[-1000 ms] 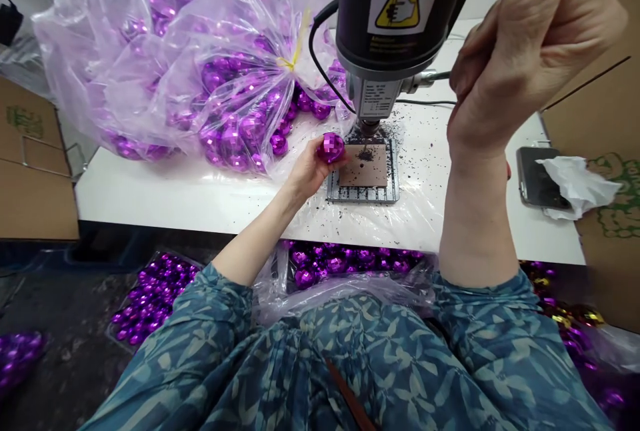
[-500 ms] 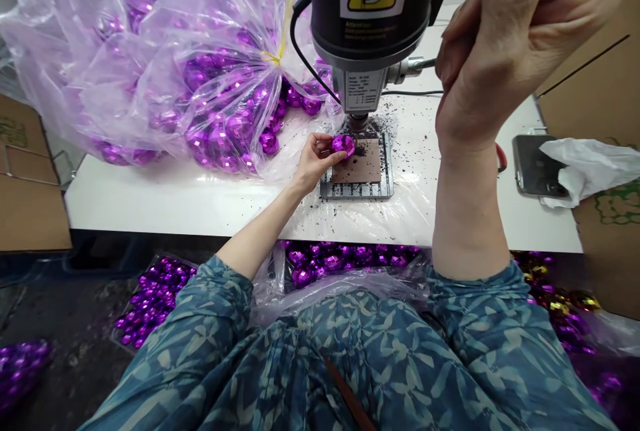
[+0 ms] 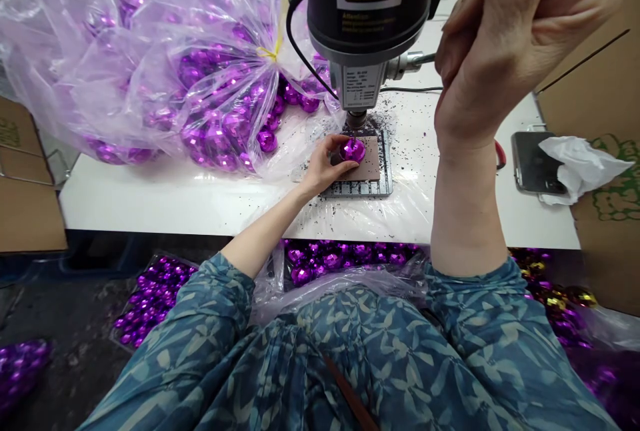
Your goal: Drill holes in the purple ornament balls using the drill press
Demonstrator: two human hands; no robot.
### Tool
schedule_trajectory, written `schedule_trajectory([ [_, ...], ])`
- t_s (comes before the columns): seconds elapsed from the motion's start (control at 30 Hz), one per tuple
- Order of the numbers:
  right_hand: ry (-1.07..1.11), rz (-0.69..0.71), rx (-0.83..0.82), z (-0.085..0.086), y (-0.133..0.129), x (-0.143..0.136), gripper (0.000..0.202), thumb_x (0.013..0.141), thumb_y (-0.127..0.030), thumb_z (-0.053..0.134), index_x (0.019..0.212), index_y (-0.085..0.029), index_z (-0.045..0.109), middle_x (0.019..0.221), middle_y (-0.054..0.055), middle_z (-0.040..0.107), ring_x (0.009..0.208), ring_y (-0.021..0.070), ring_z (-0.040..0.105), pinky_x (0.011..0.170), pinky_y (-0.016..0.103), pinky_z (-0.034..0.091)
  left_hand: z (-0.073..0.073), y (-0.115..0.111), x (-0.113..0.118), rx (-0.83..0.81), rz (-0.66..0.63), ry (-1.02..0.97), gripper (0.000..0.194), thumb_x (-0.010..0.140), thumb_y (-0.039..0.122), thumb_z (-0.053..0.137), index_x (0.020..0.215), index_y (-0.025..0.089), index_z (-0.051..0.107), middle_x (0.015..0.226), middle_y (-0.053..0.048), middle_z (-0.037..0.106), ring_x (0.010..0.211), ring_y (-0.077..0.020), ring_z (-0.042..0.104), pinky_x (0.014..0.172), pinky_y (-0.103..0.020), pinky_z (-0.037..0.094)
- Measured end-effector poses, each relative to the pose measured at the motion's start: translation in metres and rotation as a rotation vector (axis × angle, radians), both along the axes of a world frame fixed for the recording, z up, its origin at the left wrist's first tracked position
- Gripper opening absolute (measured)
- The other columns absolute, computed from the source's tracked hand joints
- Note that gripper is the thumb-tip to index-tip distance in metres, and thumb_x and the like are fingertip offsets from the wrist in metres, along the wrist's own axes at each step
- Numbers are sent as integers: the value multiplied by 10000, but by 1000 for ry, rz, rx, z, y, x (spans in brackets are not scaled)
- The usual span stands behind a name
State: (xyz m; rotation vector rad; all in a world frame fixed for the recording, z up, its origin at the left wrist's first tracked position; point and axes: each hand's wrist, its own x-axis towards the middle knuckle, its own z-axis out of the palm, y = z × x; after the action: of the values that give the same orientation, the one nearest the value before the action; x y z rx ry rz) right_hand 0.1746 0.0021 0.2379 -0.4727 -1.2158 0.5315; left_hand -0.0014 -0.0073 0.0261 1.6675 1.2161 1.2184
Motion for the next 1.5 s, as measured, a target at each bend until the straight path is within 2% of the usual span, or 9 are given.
schedule_trajectory([
  [0.2, -26, -82, 203, -15, 14, 2, 539, 870, -557, 571, 580, -103, 537, 449, -79, 451, 411, -88, 383, 485, 57, 269, -13, -4, 10, 28, -12, -22, 588, 841, 420, 908, 1318, 237, 618, 1333, -121, 723, 1277, -289, 705, 1145, -474, 566],
  [0.33, -54, -153, 206, -25, 11, 2, 516, 939, -544, 539, 642, -123, 567, 507, -81, 467, 475, -80, 447, 541, 80, 333, -15, -5, 11, 12, -14, -55, 595, 841, 440, 905, 1307, 234, 598, 1318, -119, 732, 1256, -273, 718, 1135, -456, 569],
  [0.53, 10, -207, 206, -35, 1, -3, 656, 952, -523, 597, 527, -121, 302, 456, -68, 329, 426, -67, 390, 513, 157, 274, -17, -4, 12, 11, -18, -92, 599, 820, 420, 906, 1297, 234, 595, 1313, -116, 741, 1246, -276, 722, 1128, -467, 570],
  [0.8, 37, -268, 169, -56, 1, -4, 676, 952, -593, 599, 528, -162, 295, 441, -57, 284, 393, -19, 397, 438, 219, 201, -15, -5, 12, 23, -1, -47, 579, 829, 404, 911, 1296, 229, 616, 1303, -115, 756, 1234, -286, 733, 1111, -465, 588],
  [1.0, 28, -347, 318, -76, 15, 1, 758, 984, -551, 601, 520, -191, 121, 390, -49, 129, 330, 8, 220, 362, 280, 169, -22, -2, 10, 106, -28, -19, 582, 868, 433, 888, 1333, 238, 596, 1332, -118, 752, 1255, -286, 744, 1095, -453, 615],
  [1.23, -3, -314, 375, -105, 21, 8, 801, 986, -535, 593, 424, -184, 141, 342, -42, 130, 316, 31, 190, 354, 290, 172, -23, -4, 10, 120, -34, -49, 552, 879, 396, 877, 1331, 243, 600, 1336, -120, 747, 1255, -282, 744, 1108, -460, 614],
  [1.33, 36, -281, 349, -86, 13, 3, 769, 971, -479, 639, 451, -154, 175, 365, -51, 199, 327, 10, 255, 377, 257, 156, -23, -3, 11, 108, -19, -43, 554, 860, 381, 894, 1314, 240, 610, 1318, -116, 756, 1238, -277, 748, 1100, -461, 616],
  [1.43, 85, -261, 270, -41, 4, -4, 673, 934, -486, 661, 486, -119, 317, 416, -65, 295, 384, -42, 324, 471, 188, 227, -24, -1, 13, 103, 9, -51, 561, 843, 392, 910, 1291, 228, 616, 1291, -112, 764, 1208, -266, 757, 1075, -449, 627],
  [1.5, 21, -162, 144, -13, 4, -3, 628, 870, -568, 668, 504, -122, 419, 439, -67, 350, 417, -54, 353, 528, 164, 290, -20, -5, 12, 120, 82, -39, 540, 835, 419, 918, 1245, 224, 625, 1244, -102, 770, 1177, -257, 760, 1049, -434, 630],
])
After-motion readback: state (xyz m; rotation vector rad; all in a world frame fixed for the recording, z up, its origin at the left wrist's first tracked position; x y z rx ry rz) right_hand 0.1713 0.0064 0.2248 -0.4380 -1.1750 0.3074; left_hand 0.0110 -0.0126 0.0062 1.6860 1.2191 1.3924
